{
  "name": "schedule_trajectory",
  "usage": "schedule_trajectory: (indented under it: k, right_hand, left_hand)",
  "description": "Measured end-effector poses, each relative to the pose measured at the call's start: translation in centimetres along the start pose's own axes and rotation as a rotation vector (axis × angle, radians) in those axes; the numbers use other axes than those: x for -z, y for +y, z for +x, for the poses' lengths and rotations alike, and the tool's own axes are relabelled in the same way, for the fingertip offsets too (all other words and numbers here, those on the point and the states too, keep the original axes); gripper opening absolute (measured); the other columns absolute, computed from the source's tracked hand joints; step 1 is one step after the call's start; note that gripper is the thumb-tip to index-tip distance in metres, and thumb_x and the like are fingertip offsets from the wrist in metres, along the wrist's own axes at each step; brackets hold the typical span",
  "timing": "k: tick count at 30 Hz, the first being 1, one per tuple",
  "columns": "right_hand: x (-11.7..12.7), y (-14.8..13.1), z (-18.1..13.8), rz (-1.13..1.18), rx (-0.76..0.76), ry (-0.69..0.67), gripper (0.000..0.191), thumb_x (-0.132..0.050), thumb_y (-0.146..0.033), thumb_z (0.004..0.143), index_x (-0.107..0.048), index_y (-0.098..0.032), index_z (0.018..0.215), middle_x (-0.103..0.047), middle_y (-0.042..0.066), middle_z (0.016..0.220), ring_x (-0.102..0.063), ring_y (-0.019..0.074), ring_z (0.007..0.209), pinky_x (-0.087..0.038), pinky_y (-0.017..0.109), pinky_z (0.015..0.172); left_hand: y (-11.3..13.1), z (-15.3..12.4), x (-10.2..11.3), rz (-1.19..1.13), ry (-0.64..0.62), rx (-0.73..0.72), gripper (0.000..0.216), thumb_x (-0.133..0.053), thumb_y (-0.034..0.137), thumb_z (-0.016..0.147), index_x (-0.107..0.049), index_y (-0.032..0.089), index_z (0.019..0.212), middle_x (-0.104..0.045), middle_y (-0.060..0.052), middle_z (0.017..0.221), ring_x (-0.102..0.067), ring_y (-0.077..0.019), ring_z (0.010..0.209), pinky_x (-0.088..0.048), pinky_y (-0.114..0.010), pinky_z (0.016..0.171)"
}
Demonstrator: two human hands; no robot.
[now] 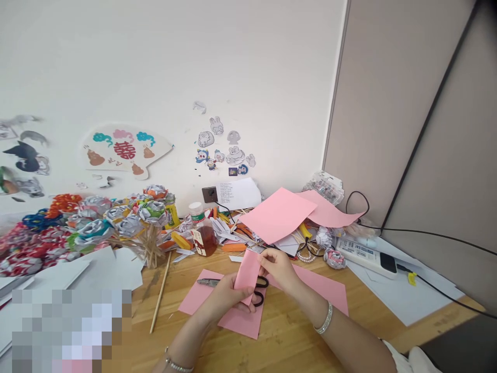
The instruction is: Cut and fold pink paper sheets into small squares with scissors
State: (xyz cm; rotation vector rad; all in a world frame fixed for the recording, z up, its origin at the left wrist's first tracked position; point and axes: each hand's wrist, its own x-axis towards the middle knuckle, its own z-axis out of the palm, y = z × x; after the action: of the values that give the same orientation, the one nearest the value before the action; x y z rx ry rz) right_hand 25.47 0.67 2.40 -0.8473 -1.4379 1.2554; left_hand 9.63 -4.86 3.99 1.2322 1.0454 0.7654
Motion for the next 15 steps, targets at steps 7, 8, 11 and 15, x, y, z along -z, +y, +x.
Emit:
schedule_trajectory:
  k: [7,8,11,15]
  right_hand:
    - [-0.2,-0.1,-0.3,0.015,-0.138,-0.132,0.027,-0.061,-0.041,0.069,-0.056,-0.015,0.067,-0.055,-0.003,0.053,-0.051,0.0099,0.046,-0.040,0.022,0.045]
    - [-0.2,0.1,-0.4,0.008,-0.154,-0.162,0.026,-0.064,-0.040,0.067,-0.057,-0.014,0.068,-0.056,-0.002,0.053,-0.052,0.0100,0.046,-0.039,0.022,0.045]
    - [-0.4,0.5,-0.6,-0.016,-0.178,-0.205,0.026,-0.067,-0.037,0.065,-0.059,-0.013,0.071,-0.057,-0.002,0.054,-0.053,0.0107,0.048,-0.041,0.022,0.046]
    - [-0.4,0.8,-0.5,-0.030,-0.154,-0.193,0.026,-0.067,-0.037,0.064,-0.056,-0.014,0.068,-0.057,-0.003,0.055,-0.052,0.0101,0.049,-0.040,0.022,0.046]
  left_hand:
    - [0.4,0.0,-0.3,0.017,0.088,-0.053,0.034,-0.068,0.037,0.064,-0.060,0.011,0.086,-0.067,-0.004,0.064,-0.062,-0.0179,0.057,-0.050,-0.032,0.061]
    - [0.5,0.0,-0.3,0.016,0.104,-0.069,0.033,-0.067,0.037,0.065,-0.059,0.012,0.085,-0.067,-0.004,0.064,-0.062,-0.0179,0.057,-0.050,-0.032,0.061]
    - [0.4,0.1,-0.3,0.017,0.133,-0.080,0.032,-0.068,0.037,0.064,-0.057,0.013,0.082,-0.067,-0.003,0.063,-0.062,-0.0180,0.056,-0.051,-0.033,0.061]
    - [0.3,0.4,-0.3,-0.023,0.146,-0.044,0.042,-0.073,0.037,0.059,-0.054,0.015,0.090,-0.068,-0.004,0.069,-0.064,-0.0206,0.063,-0.052,-0.036,0.063]
